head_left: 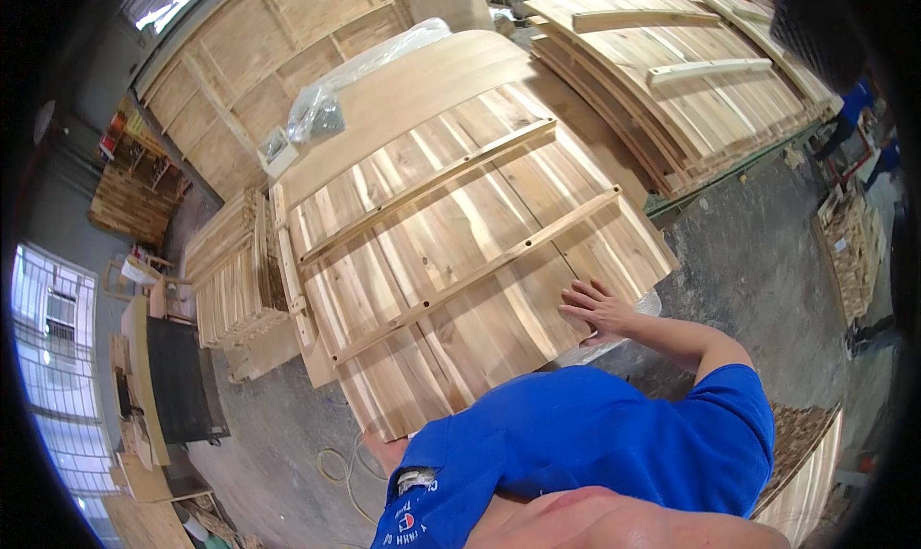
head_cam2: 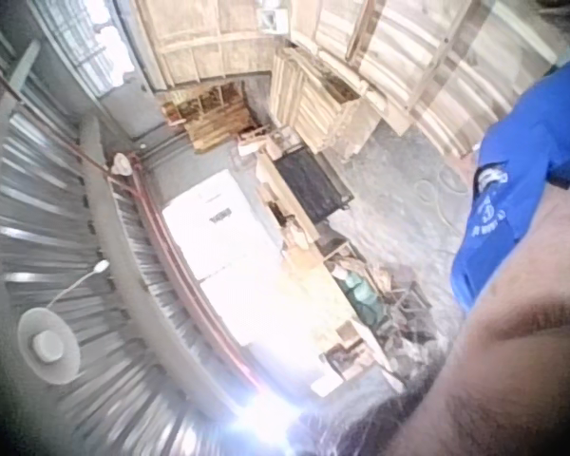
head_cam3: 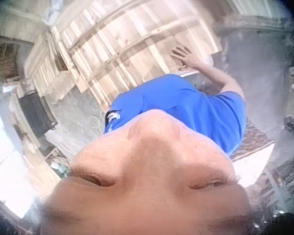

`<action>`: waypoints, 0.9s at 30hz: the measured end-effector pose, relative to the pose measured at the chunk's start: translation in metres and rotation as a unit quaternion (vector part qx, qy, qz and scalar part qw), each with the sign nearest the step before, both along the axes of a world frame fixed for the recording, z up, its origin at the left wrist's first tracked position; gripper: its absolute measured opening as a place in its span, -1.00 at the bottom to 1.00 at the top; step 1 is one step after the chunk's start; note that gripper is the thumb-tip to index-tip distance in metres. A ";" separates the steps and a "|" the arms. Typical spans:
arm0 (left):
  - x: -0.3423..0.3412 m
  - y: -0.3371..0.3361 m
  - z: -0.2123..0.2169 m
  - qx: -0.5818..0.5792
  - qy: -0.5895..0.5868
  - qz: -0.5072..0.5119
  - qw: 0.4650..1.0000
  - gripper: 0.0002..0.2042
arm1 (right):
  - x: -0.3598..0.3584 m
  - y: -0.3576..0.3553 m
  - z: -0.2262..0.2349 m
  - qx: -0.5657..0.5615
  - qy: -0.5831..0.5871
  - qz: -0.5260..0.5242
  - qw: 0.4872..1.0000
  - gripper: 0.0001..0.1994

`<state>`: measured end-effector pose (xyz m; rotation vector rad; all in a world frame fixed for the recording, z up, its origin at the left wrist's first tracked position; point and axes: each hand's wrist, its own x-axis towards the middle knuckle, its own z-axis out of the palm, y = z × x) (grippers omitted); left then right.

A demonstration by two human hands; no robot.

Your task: The person uses a pneumatic screwdriver to drive screws into a wooden panel, then lifts and stacks the panel with others. The person repeats the screwing process on another panel.

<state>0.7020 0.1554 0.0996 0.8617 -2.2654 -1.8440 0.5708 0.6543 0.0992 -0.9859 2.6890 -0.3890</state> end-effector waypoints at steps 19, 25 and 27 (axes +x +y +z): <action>-0.128 0.228 0.422 -0.158 0.623 -0.051 0.764 -0.61 | 0.026 0.028 0.062 -0.471 0.146 -0.121 0.862 -0.18; -0.185 0.364 0.469 -0.089 0.567 -0.247 0.781 -0.49 | 0.007 0.069 0.188 -0.512 0.231 -0.104 0.821 -0.18; -0.209 0.355 0.475 -0.048 0.521 -0.386 0.760 -0.56 | -0.003 0.069 0.242 -0.541 0.246 -0.136 0.792 -0.20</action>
